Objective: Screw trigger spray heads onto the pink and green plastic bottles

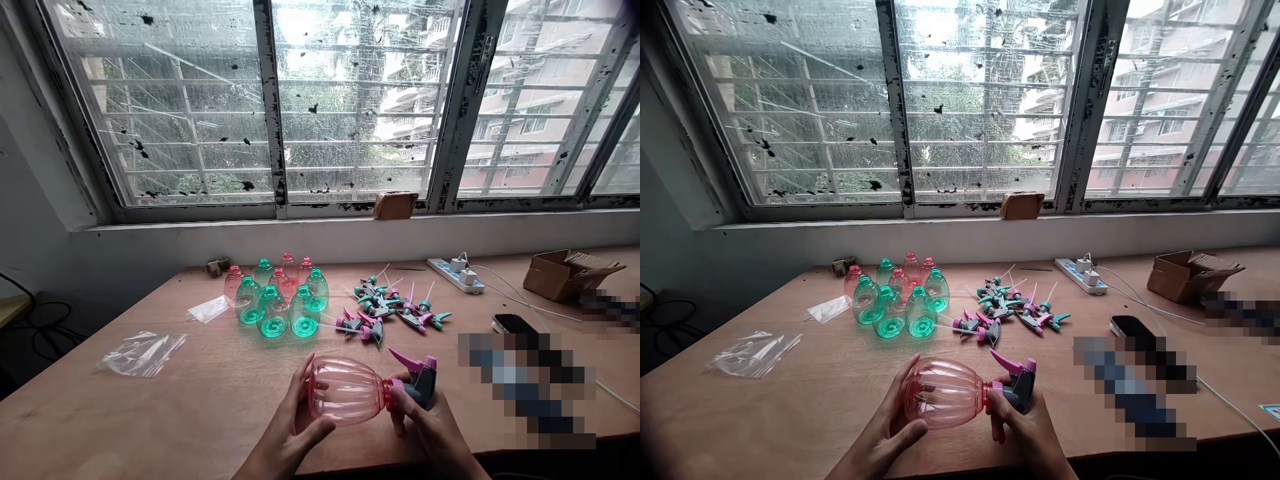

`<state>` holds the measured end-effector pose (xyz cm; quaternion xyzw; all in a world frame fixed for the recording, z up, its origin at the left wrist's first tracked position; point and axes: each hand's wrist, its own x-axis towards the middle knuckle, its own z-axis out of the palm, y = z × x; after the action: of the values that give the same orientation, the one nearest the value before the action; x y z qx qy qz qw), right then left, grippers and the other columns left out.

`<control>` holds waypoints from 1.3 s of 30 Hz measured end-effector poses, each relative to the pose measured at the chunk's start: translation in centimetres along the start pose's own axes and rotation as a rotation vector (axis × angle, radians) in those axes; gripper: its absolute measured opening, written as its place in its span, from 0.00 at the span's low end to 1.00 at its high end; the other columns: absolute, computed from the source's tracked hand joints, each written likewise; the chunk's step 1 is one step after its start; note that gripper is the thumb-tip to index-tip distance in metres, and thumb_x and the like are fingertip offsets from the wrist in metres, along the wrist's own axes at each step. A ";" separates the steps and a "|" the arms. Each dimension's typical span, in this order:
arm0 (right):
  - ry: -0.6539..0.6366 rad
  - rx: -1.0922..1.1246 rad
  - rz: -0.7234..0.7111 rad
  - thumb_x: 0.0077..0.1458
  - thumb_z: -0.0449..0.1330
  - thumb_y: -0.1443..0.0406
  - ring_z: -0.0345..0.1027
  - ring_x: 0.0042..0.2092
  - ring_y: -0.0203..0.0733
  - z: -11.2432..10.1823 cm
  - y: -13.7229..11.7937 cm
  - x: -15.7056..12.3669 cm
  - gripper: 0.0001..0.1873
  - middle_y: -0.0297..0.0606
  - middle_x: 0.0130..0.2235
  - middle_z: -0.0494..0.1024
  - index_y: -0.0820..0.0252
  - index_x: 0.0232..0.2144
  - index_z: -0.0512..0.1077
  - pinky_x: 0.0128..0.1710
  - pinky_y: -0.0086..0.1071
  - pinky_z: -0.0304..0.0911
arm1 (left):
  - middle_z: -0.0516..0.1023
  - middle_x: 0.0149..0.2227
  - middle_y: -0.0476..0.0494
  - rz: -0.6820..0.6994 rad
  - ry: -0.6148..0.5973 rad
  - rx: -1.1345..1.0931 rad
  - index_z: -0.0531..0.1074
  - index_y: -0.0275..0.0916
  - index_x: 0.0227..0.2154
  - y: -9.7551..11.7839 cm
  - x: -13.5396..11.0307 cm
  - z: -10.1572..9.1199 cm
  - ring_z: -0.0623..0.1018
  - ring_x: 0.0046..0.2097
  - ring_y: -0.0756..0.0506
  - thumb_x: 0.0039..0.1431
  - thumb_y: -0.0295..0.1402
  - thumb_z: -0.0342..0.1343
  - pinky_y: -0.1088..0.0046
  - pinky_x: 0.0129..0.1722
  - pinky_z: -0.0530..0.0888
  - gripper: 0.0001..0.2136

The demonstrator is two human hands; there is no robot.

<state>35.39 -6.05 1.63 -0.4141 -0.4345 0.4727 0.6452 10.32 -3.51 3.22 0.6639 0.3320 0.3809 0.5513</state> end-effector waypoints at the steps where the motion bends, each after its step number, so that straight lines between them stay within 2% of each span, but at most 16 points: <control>1: 0.002 -0.010 0.000 0.50 0.70 0.51 0.63 0.16 0.36 0.0 0.0 0.0 0.20 0.34 0.21 0.76 0.62 0.31 0.74 0.16 0.29 0.57 | 0.55 0.71 0.37 0.014 -0.009 -0.018 0.44 0.49 0.70 0.0 0.0 0.1 0.58 0.70 0.34 0.59 0.45 0.63 0.52 0.69 0.53 0.43; 3: -0.005 -0.026 -0.005 0.50 0.70 0.51 0.63 0.16 0.36 0.0 -0.1 0.0 0.20 0.33 0.20 0.75 0.62 0.31 0.74 0.17 0.29 0.57 | 0.48 0.73 0.39 0.058 -0.018 -0.015 0.46 0.50 0.70 -0.3 0.0 0.2 0.53 0.72 0.35 0.58 0.42 0.65 0.55 0.70 0.53 0.43; 5: -0.017 -0.035 -0.009 0.51 0.69 0.51 0.64 0.16 0.35 -0.1 0.0 0.0 0.20 0.33 0.21 0.75 0.62 0.32 0.74 0.18 0.29 0.57 | 0.46 0.74 0.40 0.088 0.006 0.042 0.47 0.49 0.70 -0.5 0.1 0.2 0.51 0.72 0.35 0.58 0.42 0.66 0.54 0.71 0.50 0.43; 8: -0.029 -0.039 -0.002 0.51 0.69 0.51 0.64 0.17 0.36 -0.2 0.1 0.0 0.19 0.34 0.22 0.77 0.62 0.32 0.74 0.17 0.29 0.57 | 0.51 0.73 0.40 0.055 0.023 0.090 0.45 0.49 0.70 -0.2 0.1 0.2 0.51 0.72 0.33 0.54 0.44 0.68 0.52 0.71 0.45 0.47; 11: -0.015 -0.017 -0.002 0.51 0.69 0.51 0.64 0.16 0.36 -0.2 0.0 0.0 0.20 0.34 0.22 0.76 0.62 0.32 0.73 0.17 0.29 0.58 | 0.55 0.72 0.41 0.009 0.018 0.026 0.44 0.49 0.71 0.5 -0.1 0.2 0.51 0.72 0.32 0.58 0.48 0.63 0.52 0.71 0.48 0.44; 14: -0.008 -0.010 -0.002 0.50 0.70 0.50 0.63 0.16 0.35 -0.1 0.0 0.0 0.21 0.31 0.20 0.75 0.62 0.32 0.73 0.17 0.28 0.57 | 0.52 0.73 0.42 -0.016 0.007 -0.030 0.45 0.49 0.70 0.8 -0.1 0.3 0.52 0.72 0.33 0.60 0.46 0.62 0.53 0.70 0.51 0.41; 17: -0.020 -0.021 -0.009 0.50 0.70 0.51 0.64 0.16 0.35 -0.1 0.0 0.0 0.20 0.31 0.20 0.74 0.62 0.32 0.73 0.17 0.28 0.58 | 0.49 0.73 0.43 0.030 -0.009 -0.009 0.47 0.50 0.70 0.3 0.0 0.3 0.52 0.72 0.34 0.59 0.44 0.64 0.55 0.70 0.52 0.42; 20: -0.012 -0.018 -0.011 0.50 0.70 0.51 0.64 0.16 0.35 0.0 -0.1 0.0 0.20 0.33 0.21 0.75 0.62 0.31 0.73 0.17 0.28 0.58 | 0.51 0.73 0.41 0.042 0.023 0.090 0.46 0.49 0.70 -0.1 0.1 0.2 0.52 0.72 0.33 0.56 0.44 0.66 0.53 0.71 0.46 0.45; 22: 0.005 -0.009 -0.007 0.49 0.70 0.51 0.64 0.16 0.36 0.1 -0.1 0.0 0.20 0.33 0.21 0.76 0.62 0.31 0.73 0.16 0.29 0.58 | 0.55 0.72 0.39 0.015 0.019 0.086 0.45 0.48 0.71 0.0 0.1 0.1 0.56 0.71 0.31 0.55 0.46 0.67 0.51 0.71 0.48 0.47; 24: 0.007 -0.009 -0.010 0.49 0.70 0.50 0.64 0.16 0.36 0.1 -0.2 -0.1 0.21 0.33 0.20 0.76 0.61 0.31 0.73 0.16 0.29 0.58 | 0.56 0.71 0.39 -0.009 0.017 0.024 0.44 0.47 0.71 0.3 0.0 0.1 0.57 0.70 0.32 0.58 0.49 0.63 0.52 0.70 0.52 0.45; 26: -0.010 -0.014 -0.017 0.50 0.70 0.51 0.63 0.16 0.35 0.1 -0.2 -0.1 0.20 0.31 0.19 0.74 0.62 0.31 0.74 0.16 0.29 0.57 | 0.56 0.71 0.41 -0.024 0.010 -0.037 0.46 0.48 0.70 0.6 -0.1 0.2 0.55 0.71 0.34 0.61 0.48 0.60 0.54 0.70 0.54 0.40; 28: -0.022 -0.007 -0.018 0.51 0.70 0.52 0.63 0.16 0.35 0.1 -0.2 -0.1 0.19 0.30 0.18 0.74 0.62 0.31 0.74 0.17 0.28 0.58 | 0.53 0.72 0.42 -0.009 -0.005 -0.057 0.47 0.50 0.70 0.8 -0.1 0.3 0.54 0.71 0.34 0.61 0.46 0.61 0.54 0.70 0.55 0.40; 33: -0.029 0.041 -0.005 0.51 0.71 0.53 0.65 0.16 0.34 -0.1 0.1 0.0 0.18 0.32 0.21 0.76 0.62 0.31 0.74 0.16 0.26 0.58 | 0.52 0.73 0.43 0.060 0.033 0.107 0.47 0.51 0.70 0.3 0.1 0.2 0.50 0.72 0.34 0.59 0.43 0.65 0.52 0.71 0.45 0.42; 35: -0.029 0.046 -0.005 0.51 0.71 0.53 0.65 0.16 0.33 -0.2 0.3 0.0 0.18 0.32 0.21 0.76 0.62 0.32 0.74 0.16 0.26 0.58 | 0.54 0.72 0.41 0.028 0.046 0.089 0.48 0.50 0.70 0.1 0.1 0.1 0.53 0.72 0.33 0.58 0.44 0.65 0.51 0.71 0.48 0.42; 39: -0.038 0.030 -0.014 0.52 0.70 0.54 0.65 0.16 0.33 -0.3 0.3 0.0 0.17 0.32 0.20 0.76 0.62 0.32 0.74 0.17 0.25 0.59 | 0.58 0.70 0.36 -0.016 0.048 -0.080 0.50 0.47 0.69 0.0 0.1 0.2 0.60 0.69 0.31 0.59 0.46 0.63 0.51 0.68 0.58 0.40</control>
<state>35.57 -6.05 1.21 -0.3923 -0.4425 0.4825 0.6461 10.53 -3.47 3.27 0.6291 0.3350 0.4054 0.5724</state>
